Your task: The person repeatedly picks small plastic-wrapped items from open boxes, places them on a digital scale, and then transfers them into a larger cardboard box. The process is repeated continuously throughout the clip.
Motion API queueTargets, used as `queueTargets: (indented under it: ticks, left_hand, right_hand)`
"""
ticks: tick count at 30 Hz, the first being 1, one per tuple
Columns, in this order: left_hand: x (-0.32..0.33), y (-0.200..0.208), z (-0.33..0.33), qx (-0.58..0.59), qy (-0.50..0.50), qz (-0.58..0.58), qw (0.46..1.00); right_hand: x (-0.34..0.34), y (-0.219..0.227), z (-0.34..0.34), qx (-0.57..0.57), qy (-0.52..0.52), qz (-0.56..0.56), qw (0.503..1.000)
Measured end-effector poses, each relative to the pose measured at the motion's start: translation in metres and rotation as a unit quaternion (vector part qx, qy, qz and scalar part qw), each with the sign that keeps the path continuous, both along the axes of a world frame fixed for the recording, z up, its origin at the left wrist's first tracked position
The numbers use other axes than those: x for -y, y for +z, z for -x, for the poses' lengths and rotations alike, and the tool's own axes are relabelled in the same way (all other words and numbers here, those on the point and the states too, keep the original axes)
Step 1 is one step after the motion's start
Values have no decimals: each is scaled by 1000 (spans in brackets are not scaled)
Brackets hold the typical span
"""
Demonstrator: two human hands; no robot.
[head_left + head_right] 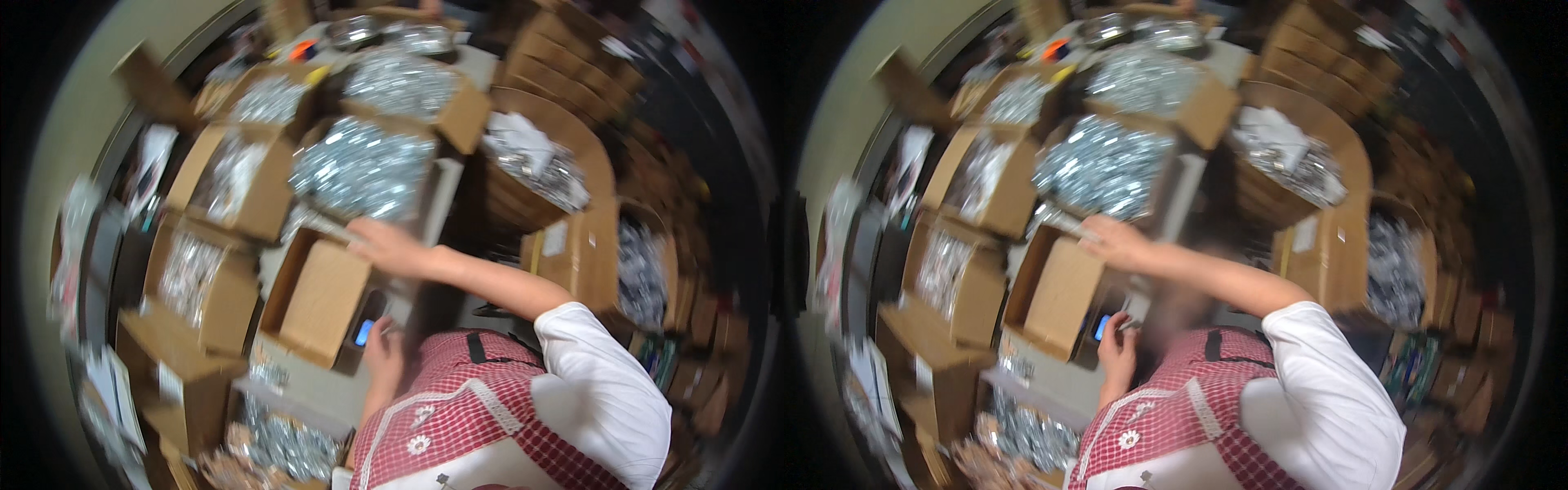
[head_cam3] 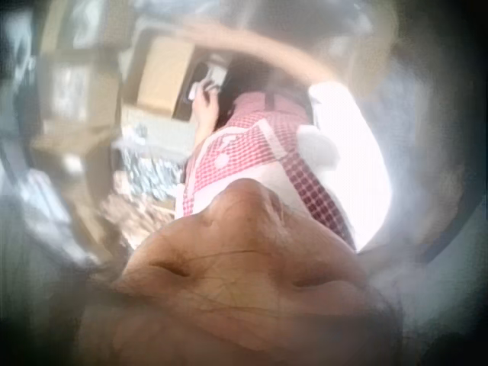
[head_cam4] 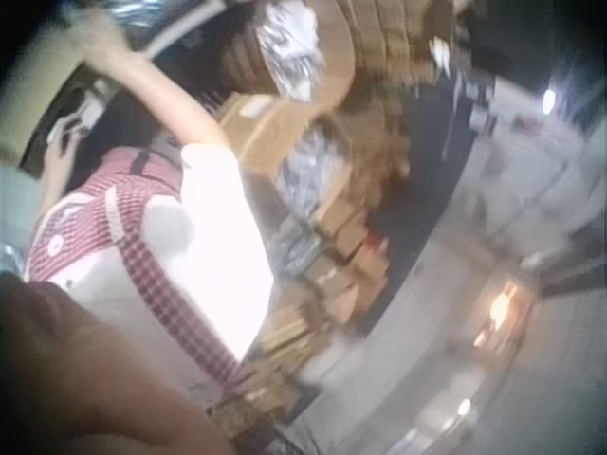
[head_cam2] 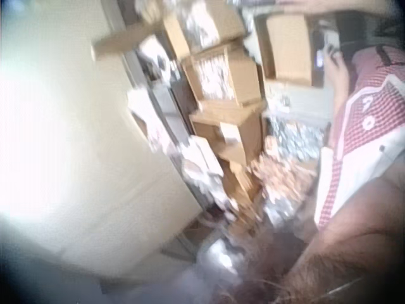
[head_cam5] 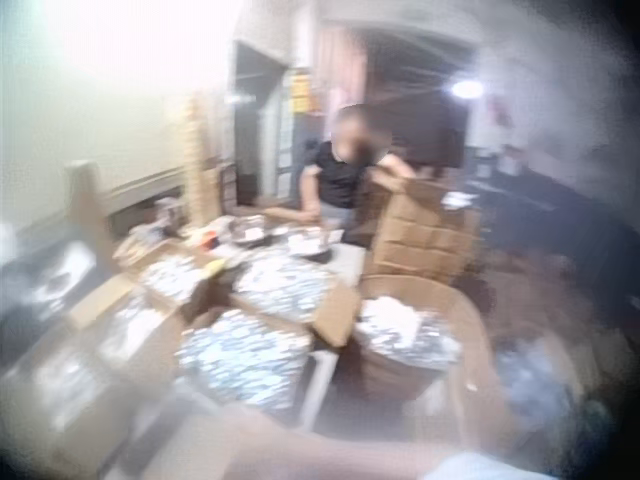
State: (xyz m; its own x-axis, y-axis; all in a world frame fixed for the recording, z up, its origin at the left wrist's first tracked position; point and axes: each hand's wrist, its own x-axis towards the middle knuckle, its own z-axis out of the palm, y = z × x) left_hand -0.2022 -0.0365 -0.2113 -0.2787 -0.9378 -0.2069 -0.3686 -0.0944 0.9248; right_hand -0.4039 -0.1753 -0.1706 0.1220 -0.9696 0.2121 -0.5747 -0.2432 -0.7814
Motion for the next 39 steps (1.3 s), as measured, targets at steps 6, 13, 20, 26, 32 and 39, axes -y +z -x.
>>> queueTargets:
  ticks: [6,13,20,26,32,39]
  left_hand:
    - [-14,-16,42,-120,-157,-114,974]
    - [-34,2,136,-71,-309,-68,946]
    - [-90,31,270,-120,-340,-129,924]
    - [-146,75,367,-205,-365,-97,903]
    - [-142,114,388,-151,-408,-92,896]
    - [-98,132,427,-163,-369,41,914]
  right_hand:
    - [-126,74,111,-84,-35,28,995]
    - [-315,148,296,-127,-311,36,941]
    - [-465,140,414,91,-498,1,862]
    - [-447,72,463,-167,-384,-51,907]
    - [-395,37,481,-185,-320,-175,912]
    - [-407,59,477,-178,-300,-37,936]
